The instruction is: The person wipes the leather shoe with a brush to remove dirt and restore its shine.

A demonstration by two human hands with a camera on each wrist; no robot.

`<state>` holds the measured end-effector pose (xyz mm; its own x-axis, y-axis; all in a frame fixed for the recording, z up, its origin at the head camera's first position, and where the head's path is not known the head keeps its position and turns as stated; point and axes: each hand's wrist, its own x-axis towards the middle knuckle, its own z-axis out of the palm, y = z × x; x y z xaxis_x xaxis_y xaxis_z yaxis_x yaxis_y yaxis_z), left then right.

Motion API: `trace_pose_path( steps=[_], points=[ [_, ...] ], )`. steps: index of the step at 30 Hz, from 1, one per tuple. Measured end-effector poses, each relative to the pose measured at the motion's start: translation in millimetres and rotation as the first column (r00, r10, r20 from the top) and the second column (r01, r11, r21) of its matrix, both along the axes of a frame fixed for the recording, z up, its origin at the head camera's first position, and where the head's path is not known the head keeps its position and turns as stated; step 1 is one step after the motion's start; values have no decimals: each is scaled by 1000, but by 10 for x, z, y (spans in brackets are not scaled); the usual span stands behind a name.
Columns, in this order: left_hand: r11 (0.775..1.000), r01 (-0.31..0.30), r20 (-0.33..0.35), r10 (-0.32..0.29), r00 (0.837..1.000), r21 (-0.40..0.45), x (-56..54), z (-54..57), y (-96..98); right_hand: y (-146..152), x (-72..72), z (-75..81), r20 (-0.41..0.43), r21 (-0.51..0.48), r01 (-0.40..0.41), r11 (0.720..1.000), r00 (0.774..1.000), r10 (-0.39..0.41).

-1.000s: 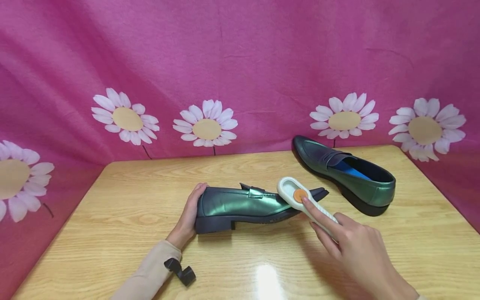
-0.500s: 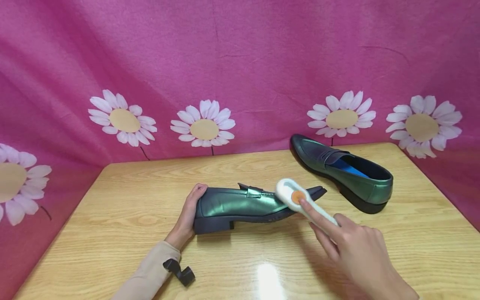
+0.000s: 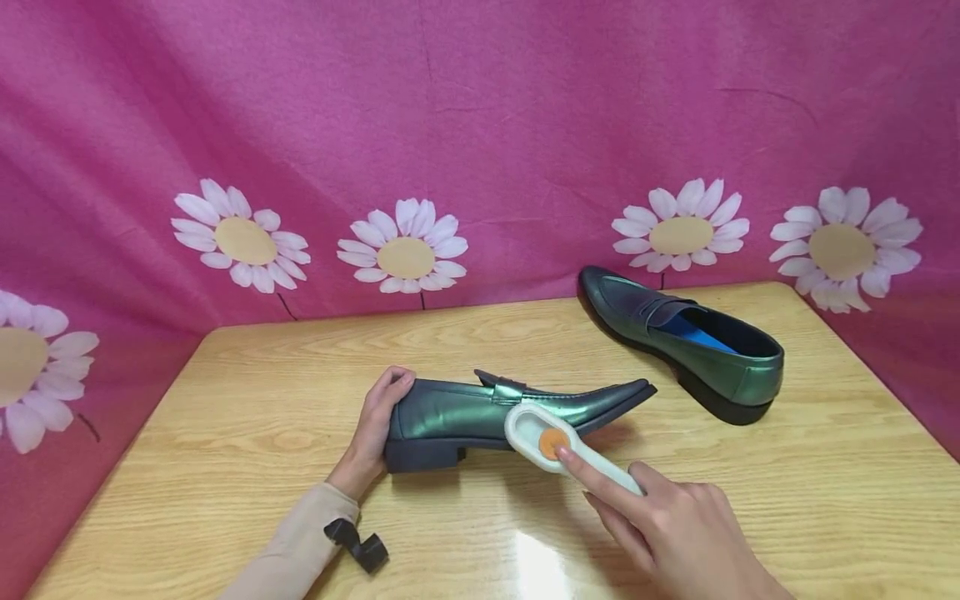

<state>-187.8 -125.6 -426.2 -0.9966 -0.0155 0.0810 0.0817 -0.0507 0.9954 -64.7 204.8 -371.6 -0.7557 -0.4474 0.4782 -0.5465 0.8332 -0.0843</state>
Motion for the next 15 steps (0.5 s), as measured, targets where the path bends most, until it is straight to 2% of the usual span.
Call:
trace_pose_path(
  steps=[3, 7, 9, 15],
  points=[
    [999, -22, 3, 22, 1000, 48, -1, 15, -9, 72, -65, 33, -57, -32, 56, 998, 997, -58],
    [990, -58, -37, 63, 997, 132, -23, 66, -8, 188, -165, 78, -104, -78, 106, 991, 988, -114],
    [986, -71, -53, 80, 995, 148, -33, 94, 0, 192, -164, 80, -93, -79, 102, 992, 990, -109],
    [989, -91, -49, 97, 994, 116, -51, 138, 10, 40, -4, 19, -50, -56, 33, 998, 998, -35]
  ],
)
